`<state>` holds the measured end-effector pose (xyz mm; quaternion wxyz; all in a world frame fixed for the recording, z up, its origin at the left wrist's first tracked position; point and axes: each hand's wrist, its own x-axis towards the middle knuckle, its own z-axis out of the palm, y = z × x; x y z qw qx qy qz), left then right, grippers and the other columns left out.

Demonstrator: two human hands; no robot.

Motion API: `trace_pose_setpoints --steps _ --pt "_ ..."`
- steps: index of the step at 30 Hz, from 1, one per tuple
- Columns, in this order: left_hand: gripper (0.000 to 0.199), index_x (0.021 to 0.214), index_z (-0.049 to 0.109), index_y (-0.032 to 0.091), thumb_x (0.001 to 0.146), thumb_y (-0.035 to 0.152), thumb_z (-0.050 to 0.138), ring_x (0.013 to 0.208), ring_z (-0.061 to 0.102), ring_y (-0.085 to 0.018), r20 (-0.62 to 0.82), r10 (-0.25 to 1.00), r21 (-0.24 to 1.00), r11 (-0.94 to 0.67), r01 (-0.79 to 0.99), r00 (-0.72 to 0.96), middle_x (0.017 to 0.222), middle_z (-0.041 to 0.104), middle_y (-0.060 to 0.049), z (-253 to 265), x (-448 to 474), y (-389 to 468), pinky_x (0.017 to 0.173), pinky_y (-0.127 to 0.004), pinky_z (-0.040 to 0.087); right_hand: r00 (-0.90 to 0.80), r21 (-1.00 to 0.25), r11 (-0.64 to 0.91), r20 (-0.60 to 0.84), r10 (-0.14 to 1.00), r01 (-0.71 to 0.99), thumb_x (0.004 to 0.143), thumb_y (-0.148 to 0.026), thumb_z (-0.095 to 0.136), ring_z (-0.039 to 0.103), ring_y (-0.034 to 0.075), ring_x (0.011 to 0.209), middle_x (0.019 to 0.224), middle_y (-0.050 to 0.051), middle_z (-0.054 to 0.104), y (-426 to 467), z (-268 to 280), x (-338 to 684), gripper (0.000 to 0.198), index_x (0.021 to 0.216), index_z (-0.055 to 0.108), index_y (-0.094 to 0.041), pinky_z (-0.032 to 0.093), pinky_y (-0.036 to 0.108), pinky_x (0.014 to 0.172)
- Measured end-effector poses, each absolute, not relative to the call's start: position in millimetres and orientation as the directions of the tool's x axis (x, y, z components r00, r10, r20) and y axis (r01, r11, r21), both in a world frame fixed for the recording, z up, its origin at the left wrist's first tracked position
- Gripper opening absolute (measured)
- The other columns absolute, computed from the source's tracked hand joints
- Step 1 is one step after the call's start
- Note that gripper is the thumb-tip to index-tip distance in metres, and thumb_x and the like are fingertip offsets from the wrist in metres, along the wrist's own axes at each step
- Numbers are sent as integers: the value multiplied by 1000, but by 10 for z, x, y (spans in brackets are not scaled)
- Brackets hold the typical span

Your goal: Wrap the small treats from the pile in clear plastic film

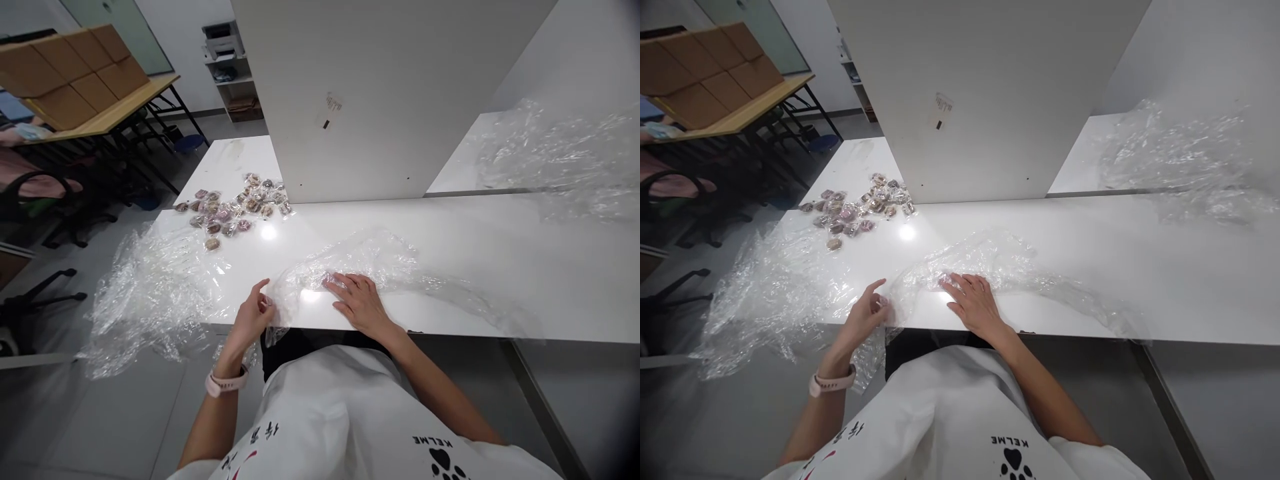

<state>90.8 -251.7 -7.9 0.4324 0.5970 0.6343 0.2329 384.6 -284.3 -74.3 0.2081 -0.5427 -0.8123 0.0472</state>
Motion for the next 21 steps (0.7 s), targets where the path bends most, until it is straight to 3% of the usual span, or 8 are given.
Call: trace_pose_setpoints --steps 3,6,10,13,15,17,19,21 --pt "60 127 57 19 72 34 77 52 52 -8 -290 949 952 273 141 120 71 56 4 229 1054 -2314 47 -20 44 -324 -307 407 288 901 860 101 -32 46 44 26 129 149 3 49 -2819 -750 3861 45 146 47 -35 32 49 108" --pt "49 113 65 20 68 27 82 50 50 -6 -159 986 985 161 -55 50 70 58 3 635 1279 -2093 44 -17 43 -312 -313 397 289 905 863 101 -32 46 45 26 127 147 3 51 -2810 -748 3876 44 144 49 -35 33 48 106" --pt "30 103 69 23 75 31 78 66 66 -13 111 979 991 -122 56 170 82 67 -3 1037 1699 -2043 52 -22 55 -293 -320 373 272 917 871 101 -31 47 46 26 127 146 4 52 -2807 -742 3881 44 144 49 -33 34 46 104" --pt "24 100 71 23 78 32 77 85 72 -20 207 917 944 -278 176 341 90 71 -4 1073 1880 -2116 67 -31 61 -292 -310 364 257 921 878 100 -31 48 45 27 128 147 5 51 -2805 -731 3885 46 146 48 -34 34 47 104" --pt "21 100 71 21 83 34 73 84 72 -19 278 930 918 -331 219 239 86 72 -3 915 1863 -2127 75 -34 62 -292 -312 363 253 923 878 100 -31 47 45 28 128 147 4 51 -2805 -727 3889 46 146 48 -36 35 46 103" --pt "22 105 68 21 90 36 63 82 72 -17 343 937 918 -318 237 -69 82 72 -3 620 1764 -2108 80 -35 61 -290 -322 365 258 921 874 101 -31 45 45 27 127 146 3 51 -2805 -728 3894 46 146 47 -37 35 46 103" --pt "29 118 62 21 94 36 59 93 72 -17 223 930 966 -170 194 -294 94 74 -5 255 1641 -2112 88 -36 59 -286 -333 365 263 921 870 101 -31 45 45 27 126 146 3 51 -2804 -732 3896 46 147 46 -39 35 46 103" --pt "44 133 51 25 92 35 62 111 68 -20 -45 959 993 75 96 -279 119 70 -10 -85 1550 -2180 98 -39 56 -281 -341 361 263 923 868 101 -31 45 44 27 126 146 3 51 -2803 -736 3897 47 147 46 -39 35 47 103"
